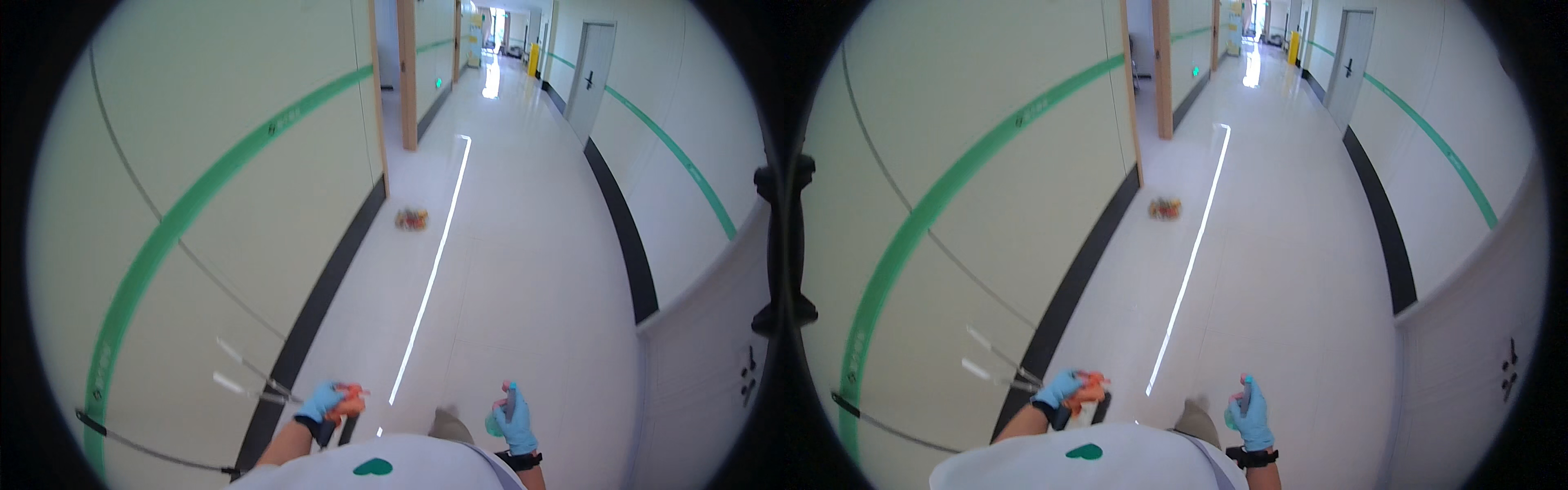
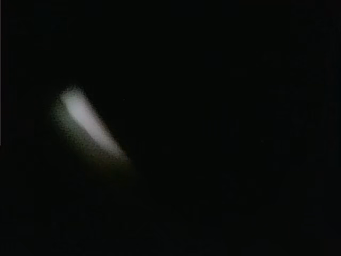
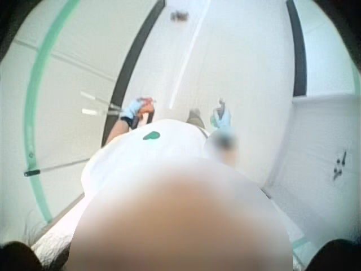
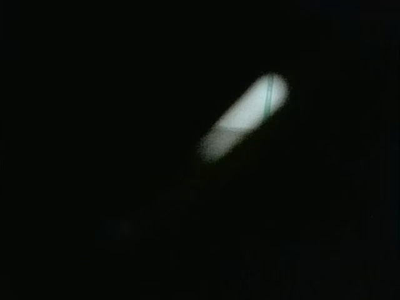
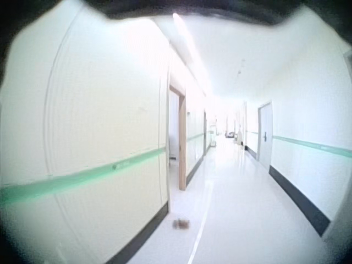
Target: The person sweeps debris into a dustpan, wipes a cabinet, and refills a spray bottle with water. They then walk through the room and hallway while holding the spray bottle and cloth.
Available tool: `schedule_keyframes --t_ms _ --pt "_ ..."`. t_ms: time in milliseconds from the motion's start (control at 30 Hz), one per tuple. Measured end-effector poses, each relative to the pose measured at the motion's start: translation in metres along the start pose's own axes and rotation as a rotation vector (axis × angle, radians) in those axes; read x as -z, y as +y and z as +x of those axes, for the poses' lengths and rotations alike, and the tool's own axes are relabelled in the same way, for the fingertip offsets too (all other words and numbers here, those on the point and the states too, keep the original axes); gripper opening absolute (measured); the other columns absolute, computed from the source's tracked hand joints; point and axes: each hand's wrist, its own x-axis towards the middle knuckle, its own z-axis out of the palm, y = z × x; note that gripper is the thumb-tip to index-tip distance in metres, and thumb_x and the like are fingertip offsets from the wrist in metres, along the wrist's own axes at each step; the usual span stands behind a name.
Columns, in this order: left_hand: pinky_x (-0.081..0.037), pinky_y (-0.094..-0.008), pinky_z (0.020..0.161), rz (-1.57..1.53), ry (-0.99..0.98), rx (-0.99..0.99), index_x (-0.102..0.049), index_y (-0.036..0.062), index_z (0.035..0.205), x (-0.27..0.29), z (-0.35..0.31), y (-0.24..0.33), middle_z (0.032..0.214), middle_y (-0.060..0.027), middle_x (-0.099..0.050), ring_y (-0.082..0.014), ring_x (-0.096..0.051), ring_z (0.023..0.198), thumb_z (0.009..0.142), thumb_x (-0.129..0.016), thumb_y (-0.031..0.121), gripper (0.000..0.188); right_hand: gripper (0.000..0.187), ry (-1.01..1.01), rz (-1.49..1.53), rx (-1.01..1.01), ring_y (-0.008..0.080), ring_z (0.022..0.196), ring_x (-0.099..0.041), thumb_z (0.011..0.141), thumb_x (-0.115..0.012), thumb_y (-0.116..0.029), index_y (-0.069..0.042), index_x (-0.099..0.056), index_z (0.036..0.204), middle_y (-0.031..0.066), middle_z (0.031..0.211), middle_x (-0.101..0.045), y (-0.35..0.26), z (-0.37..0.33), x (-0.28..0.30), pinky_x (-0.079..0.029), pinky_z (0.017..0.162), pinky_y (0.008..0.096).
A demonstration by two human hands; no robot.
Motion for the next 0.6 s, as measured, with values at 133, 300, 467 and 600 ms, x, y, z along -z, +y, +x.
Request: schedule_keyframes --t_ms 133,300,467,600 --pt "-0.057 -0.0349 0.077 0.564 0.155 0.090 -0.072 -0.0008 0.108 -0.035 0.060 0.035 0.094 -0.0147 -0.074 -0.0184 -0.068 0.087 0.082 -0.077 0.027 0.038 0.060 -0.142 0.151 -0.153 0.0112 0.073 -0.060 0.088 -0.065 0.000 -0.007 -0.046 0.143 0.0059 0.099 -0.060 0.014 0.188 0.029 -0.053 0.063 0.0273" --pt "-0.055 -0.0414 0.082 0.663 0.179 0.431 -0.071 0.0013 0.107 -0.029 0.123 0.039 0.100 -0.0177 -0.074 -0.0282 -0.070 0.091 0.087 -0.069 0.035 0.039 0.059 -0.254 0.103 0.039 0.0116 0.069 -0.058 0.089 -0.066 0.000 -0.009 -0.047 0.143 0.0027 0.091 -0.056 0.045 0.408 0.024 -0.051 0.058 0.0281" --pt "-0.056 -0.0424 0.083 0.641 0.213 0.606 -0.070 0.0019 0.113 -0.036 0.282 0.089 0.105 -0.0164 -0.074 -0.0276 -0.070 0.092 0.090 -0.065 0.032 0.038 0.060 -0.314 0.170 -0.061 0.0108 0.070 -0.056 0.089 -0.067 -0.001 -0.008 -0.045 0.144 0.0032 0.093 -0.055 0.099 0.598 0.028 -0.052 0.061 0.0293" --pt "-0.056 -0.0431 0.084 0.695 0.209 0.488 -0.068 0.0024 0.117 -0.060 0.466 0.200 0.108 -0.0154 -0.073 -0.0271 -0.070 0.094 0.093 -0.062 0.030 0.037 0.058 -0.316 0.132 -0.049 0.0110 0.069 -0.056 0.090 -0.066 -0.001 -0.009 -0.045 0.144 0.0044 0.096 -0.055 0.115 0.752 0.047 -0.052 0.061 0.0293"
